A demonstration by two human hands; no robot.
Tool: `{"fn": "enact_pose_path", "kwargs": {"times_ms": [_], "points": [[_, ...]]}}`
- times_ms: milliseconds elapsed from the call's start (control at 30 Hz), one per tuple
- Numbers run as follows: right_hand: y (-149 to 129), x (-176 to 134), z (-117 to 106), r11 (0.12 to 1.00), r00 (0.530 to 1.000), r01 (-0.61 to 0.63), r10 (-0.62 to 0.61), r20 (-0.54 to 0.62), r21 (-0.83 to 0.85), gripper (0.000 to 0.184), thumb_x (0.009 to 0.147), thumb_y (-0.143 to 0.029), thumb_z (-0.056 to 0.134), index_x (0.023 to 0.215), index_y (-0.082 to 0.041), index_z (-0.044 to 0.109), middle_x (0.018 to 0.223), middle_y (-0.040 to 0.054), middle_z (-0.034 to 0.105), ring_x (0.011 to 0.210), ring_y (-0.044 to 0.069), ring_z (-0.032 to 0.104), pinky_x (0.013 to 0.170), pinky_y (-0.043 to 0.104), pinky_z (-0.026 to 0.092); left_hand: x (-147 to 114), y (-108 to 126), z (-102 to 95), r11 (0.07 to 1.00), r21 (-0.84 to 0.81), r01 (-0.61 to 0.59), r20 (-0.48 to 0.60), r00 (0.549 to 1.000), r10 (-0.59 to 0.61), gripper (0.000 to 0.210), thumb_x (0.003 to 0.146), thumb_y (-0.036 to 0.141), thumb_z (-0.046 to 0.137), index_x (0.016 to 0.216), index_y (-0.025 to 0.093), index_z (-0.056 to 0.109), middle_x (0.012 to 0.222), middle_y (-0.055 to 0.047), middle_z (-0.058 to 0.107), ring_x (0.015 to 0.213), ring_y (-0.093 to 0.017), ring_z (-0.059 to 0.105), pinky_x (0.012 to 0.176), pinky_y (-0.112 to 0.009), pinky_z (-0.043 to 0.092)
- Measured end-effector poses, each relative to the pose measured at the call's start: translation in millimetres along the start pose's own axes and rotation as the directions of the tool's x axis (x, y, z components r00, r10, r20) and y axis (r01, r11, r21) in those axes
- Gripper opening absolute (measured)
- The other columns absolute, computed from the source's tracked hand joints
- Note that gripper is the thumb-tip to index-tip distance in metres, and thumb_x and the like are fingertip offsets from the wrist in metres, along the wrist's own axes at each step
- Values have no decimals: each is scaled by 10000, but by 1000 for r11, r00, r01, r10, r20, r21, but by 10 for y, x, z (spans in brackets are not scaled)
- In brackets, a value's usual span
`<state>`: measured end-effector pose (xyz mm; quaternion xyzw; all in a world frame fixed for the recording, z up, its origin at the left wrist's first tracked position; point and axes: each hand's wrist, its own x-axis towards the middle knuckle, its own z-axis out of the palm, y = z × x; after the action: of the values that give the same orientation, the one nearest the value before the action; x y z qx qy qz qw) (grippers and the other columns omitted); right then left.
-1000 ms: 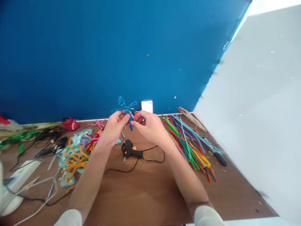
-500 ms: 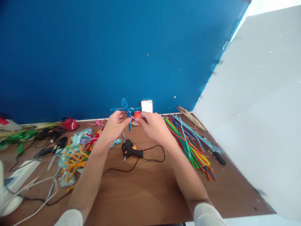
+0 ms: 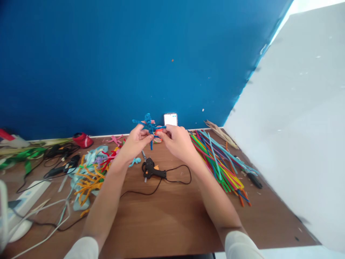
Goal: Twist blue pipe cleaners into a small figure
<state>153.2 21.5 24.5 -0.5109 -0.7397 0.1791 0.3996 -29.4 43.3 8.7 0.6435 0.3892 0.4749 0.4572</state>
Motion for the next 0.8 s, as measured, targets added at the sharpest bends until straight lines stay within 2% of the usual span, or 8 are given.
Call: {"fn": "enact_pose_path", "kwargs": {"times_ms": [200,400,533,600,700,800], "points": [[26,13,5,1000,999,-26,26,-24,12,356,931,-409,609,654,-198,531,575,-19,531,544,116,416,571,303,242,58,-59,-8,997,-67,40,0,999,-40,380,788,267,750,1128,182,602,799,-3,672,797,-175,698,718,-277,556],[8,27,19,1000,997,-27,28,-68,17,356,908,-402,626,634,-201,518,547,-25,504,537,117,408,574,305,249,84,-108,30,998,-59,10,-116,993,-17,309,738,304,788,952,163,615,776,-15,677,685,-157,666,631,-282,554],[35,35,-29,999,979,-18,10,-206,-38,364,930,-344,564,610,-203,463,537,-34,449,538,113,368,571,299,235,121,-161,-25,999,15,-46,-290,956,48,284,747,246,753,995,145,658,777,-21,692,676,-140,666,613,-252,541],[59,33,-90,999,950,-26,19,-311,-21,354,933,-319,550,613,-205,452,540,-40,423,536,110,362,569,294,244,137,-165,-80,999,3,-36,-328,944,35,300,755,233,739,1027,132,666,764,-25,694,654,-129,661,588,-232,526],[92,27,-162,1000,926,-1,10,-377,24,312,947,-329,543,664,-210,489,570,-39,453,547,116,395,572,286,284,144,-147,-127,999,-21,32,-235,971,-36,334,731,240,764,1025,120,659,745,-20,688,607,-121,642,532,-217,492],[116,35,-144,992,934,100,-121,-337,-78,156,953,-322,553,865,-210,616,835,28,648,739,166,552,683,300,382,135,-134,-88,996,-45,81,-57,995,-83,356,726,277,780,1019,129,641,742,-12,691,595,-120,642,537,-216,481]]}}
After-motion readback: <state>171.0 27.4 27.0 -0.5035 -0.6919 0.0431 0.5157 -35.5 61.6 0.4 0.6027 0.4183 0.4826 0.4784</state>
